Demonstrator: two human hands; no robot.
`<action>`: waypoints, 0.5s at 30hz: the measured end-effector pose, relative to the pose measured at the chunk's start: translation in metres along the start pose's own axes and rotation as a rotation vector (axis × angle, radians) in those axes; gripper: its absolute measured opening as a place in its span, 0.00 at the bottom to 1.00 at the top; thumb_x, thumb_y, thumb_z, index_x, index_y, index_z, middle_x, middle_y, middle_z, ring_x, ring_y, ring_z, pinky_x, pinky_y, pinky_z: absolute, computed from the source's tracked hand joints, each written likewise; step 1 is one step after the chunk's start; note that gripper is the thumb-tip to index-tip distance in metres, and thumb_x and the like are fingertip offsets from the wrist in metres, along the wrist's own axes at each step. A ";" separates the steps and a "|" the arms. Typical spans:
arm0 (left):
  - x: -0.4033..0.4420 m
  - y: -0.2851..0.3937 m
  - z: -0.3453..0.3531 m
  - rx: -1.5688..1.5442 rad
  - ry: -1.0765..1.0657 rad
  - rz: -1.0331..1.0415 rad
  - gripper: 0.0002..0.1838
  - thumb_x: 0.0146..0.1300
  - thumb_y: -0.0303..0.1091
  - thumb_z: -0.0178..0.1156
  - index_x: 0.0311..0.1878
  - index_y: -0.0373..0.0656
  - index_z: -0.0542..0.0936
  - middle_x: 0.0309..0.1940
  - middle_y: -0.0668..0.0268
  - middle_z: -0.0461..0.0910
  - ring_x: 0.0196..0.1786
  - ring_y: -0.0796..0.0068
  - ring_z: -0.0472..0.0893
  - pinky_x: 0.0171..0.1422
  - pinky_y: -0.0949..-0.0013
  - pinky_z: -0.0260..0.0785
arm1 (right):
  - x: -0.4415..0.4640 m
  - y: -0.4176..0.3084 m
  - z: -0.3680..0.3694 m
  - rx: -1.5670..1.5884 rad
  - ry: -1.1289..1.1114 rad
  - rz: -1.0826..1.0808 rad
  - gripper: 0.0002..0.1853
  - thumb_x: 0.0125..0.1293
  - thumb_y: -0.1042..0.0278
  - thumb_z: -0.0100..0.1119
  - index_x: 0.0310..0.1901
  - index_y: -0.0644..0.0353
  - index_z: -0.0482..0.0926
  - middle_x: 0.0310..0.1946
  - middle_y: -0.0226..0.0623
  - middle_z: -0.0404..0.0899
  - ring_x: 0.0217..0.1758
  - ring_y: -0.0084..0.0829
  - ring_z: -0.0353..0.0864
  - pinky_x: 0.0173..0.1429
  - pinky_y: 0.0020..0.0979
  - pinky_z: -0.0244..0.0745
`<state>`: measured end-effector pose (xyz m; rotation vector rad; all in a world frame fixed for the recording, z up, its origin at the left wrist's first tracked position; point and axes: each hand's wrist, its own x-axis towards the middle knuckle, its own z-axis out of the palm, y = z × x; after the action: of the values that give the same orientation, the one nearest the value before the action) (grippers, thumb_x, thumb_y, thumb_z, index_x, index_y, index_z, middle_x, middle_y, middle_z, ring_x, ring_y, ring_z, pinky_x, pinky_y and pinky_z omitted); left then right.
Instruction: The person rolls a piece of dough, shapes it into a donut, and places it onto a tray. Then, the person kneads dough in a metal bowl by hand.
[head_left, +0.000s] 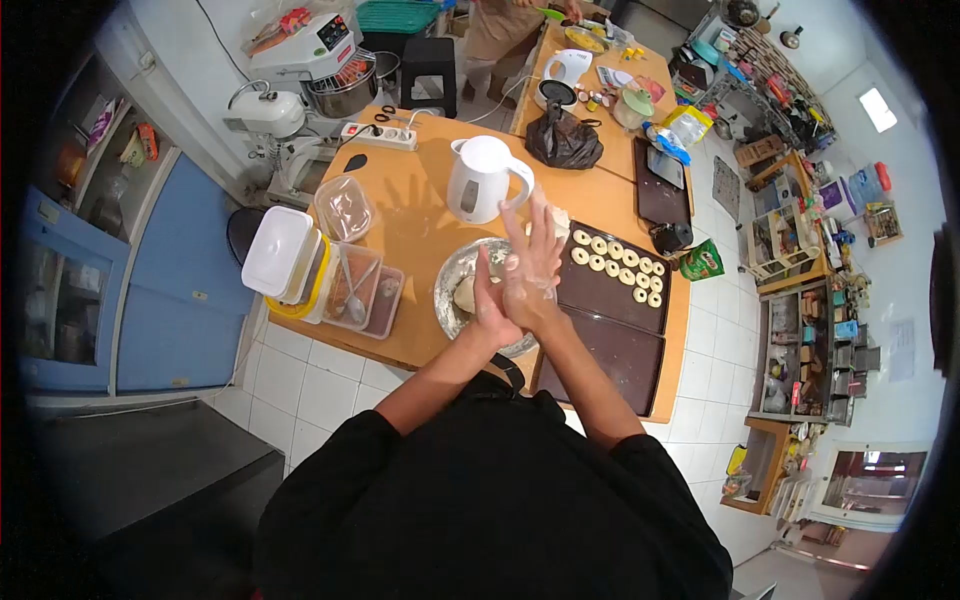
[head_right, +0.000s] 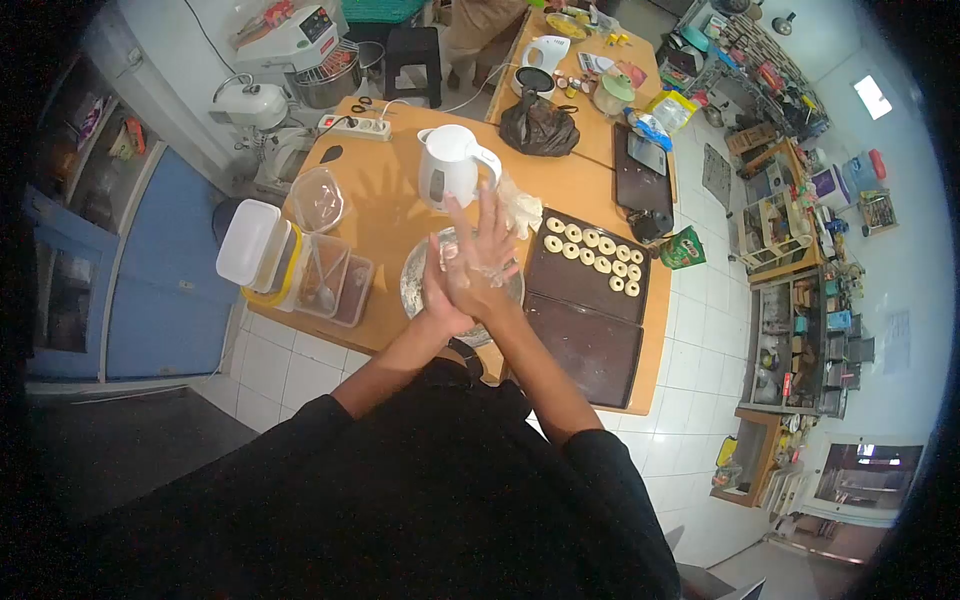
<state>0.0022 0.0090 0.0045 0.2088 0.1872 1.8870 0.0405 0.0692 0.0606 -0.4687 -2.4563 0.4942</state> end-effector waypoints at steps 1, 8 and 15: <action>-0.002 0.001 0.005 -0.001 0.000 0.005 0.50 0.58 0.81 0.36 0.76 0.57 0.56 0.73 0.60 0.60 0.74 0.60 0.61 0.76 0.48 0.49 | -0.002 -0.005 0.002 -0.006 -0.001 0.006 0.35 0.74 0.39 0.22 0.71 0.54 0.61 0.74 0.55 0.48 0.76 0.59 0.45 0.74 0.57 0.41; -0.020 0.006 0.001 -0.085 0.141 0.020 0.52 0.58 0.81 0.35 0.77 0.54 0.54 0.74 0.64 0.59 0.74 0.60 0.61 0.77 0.48 0.47 | -0.007 0.009 0.029 0.273 -0.033 0.120 0.30 0.74 0.45 0.34 0.68 0.55 0.66 0.72 0.54 0.53 0.74 0.59 0.49 0.72 0.58 0.45; -0.017 0.008 0.003 -0.317 0.079 -0.148 0.52 0.55 0.84 0.34 0.74 0.57 0.61 0.72 0.63 0.62 0.72 0.54 0.62 0.74 0.43 0.50 | 0.013 0.014 0.008 0.134 0.174 0.024 0.28 0.77 0.53 0.26 0.68 0.61 0.64 0.68 0.51 0.59 0.73 0.53 0.53 0.75 0.47 0.45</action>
<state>0.0011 -0.0096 0.0089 -0.0930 -0.0437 1.7503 0.0283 0.0852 0.0544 -0.4658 -2.2381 0.5975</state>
